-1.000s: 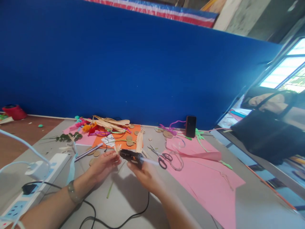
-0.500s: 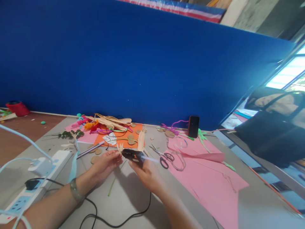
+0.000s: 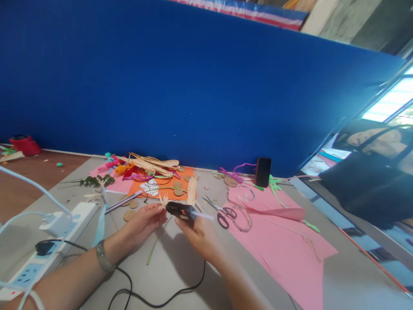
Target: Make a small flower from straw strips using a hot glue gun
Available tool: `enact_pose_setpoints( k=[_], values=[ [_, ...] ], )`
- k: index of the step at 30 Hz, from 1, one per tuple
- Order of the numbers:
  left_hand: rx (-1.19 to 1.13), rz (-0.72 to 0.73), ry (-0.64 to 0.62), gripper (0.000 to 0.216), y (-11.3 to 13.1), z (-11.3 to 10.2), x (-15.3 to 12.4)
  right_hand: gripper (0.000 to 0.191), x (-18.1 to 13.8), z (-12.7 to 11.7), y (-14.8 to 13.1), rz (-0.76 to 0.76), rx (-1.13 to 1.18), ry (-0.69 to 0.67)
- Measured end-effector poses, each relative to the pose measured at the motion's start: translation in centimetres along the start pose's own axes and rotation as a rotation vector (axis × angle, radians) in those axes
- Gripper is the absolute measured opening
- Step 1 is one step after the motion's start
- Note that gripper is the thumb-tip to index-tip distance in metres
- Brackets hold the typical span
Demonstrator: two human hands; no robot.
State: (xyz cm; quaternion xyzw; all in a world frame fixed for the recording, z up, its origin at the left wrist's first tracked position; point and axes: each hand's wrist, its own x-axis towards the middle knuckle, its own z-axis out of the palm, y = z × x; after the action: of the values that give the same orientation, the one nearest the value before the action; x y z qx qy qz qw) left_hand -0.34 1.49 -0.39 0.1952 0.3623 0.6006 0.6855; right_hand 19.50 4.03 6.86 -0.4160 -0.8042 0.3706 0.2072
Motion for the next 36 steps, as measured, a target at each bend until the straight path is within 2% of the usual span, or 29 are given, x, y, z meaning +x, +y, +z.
enact_pose_setpoints(
  k=[9, 36],
  values=[
    [-0.006, -0.001, -0.016, 0.016, -0.01, 0.04, -0.01, 0.040, 0.10, 0.26, 0.23, -0.071, 0.021, 0.050],
    [0.010, 0.017, -0.010, 0.019, -0.03, -0.10, 0.15, 0.035, 0.12, 0.53, 0.64, -0.065, 0.021, 0.007]
  ],
)
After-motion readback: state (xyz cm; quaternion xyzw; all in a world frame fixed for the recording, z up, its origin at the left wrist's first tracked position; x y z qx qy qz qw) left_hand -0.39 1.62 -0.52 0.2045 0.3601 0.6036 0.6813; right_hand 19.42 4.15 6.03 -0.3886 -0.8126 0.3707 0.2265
